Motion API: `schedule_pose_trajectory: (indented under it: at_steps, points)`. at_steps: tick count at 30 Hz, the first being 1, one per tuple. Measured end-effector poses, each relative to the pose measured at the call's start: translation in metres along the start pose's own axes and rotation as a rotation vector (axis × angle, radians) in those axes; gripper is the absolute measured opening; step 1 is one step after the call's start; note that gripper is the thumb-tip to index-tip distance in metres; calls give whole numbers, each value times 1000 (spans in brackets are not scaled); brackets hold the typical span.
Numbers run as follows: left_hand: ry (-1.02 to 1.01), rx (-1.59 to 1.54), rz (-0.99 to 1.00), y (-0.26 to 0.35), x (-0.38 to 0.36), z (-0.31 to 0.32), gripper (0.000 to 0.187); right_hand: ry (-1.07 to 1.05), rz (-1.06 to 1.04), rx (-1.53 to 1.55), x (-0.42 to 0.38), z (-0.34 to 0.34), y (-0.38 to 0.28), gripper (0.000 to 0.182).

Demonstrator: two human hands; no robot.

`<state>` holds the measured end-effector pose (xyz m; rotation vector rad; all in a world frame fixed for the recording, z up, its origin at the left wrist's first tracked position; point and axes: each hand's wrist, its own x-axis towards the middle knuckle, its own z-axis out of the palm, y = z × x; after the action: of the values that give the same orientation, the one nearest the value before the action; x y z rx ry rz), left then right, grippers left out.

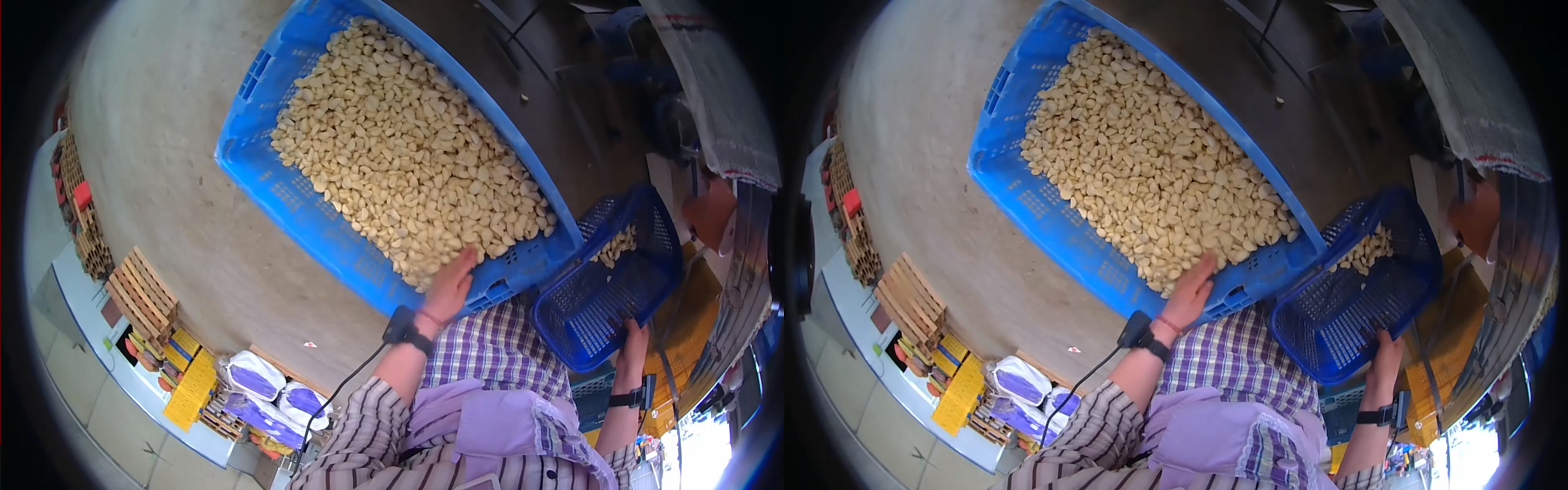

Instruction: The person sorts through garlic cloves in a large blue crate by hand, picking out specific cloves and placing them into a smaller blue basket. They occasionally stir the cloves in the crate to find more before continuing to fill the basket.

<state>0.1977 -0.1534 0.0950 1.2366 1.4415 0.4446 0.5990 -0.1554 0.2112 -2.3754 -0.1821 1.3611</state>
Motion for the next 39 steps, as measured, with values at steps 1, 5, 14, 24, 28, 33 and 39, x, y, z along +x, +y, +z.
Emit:
schedule_pose_trajectory:
  at_steps: [1,5,14,24,28,33,39]
  points:
    - [-9,111,-47,-10,2,-4,42,0,-2,-5,0,1,-2,36]
    - [-73,252,-602,-20,62,-55,41,110,-43,-28,-7,16,-16,36]
    - [562,222,-148,-96,169,-270,43,76,-36,-83,0,11,-19,36]
    - [356,597,-299,-25,123,-188,23,63,-11,-41,14,2,-5,34]
    - [169,839,-263,-46,122,-110,24,13,-28,-29,19,-5,-3,36]
    - [127,649,-261,-53,126,-120,25,41,-5,-71,12,6,-19,38]
    - [280,-593,-284,-24,121,-182,17,45,-9,-51,13,5,-20,38]
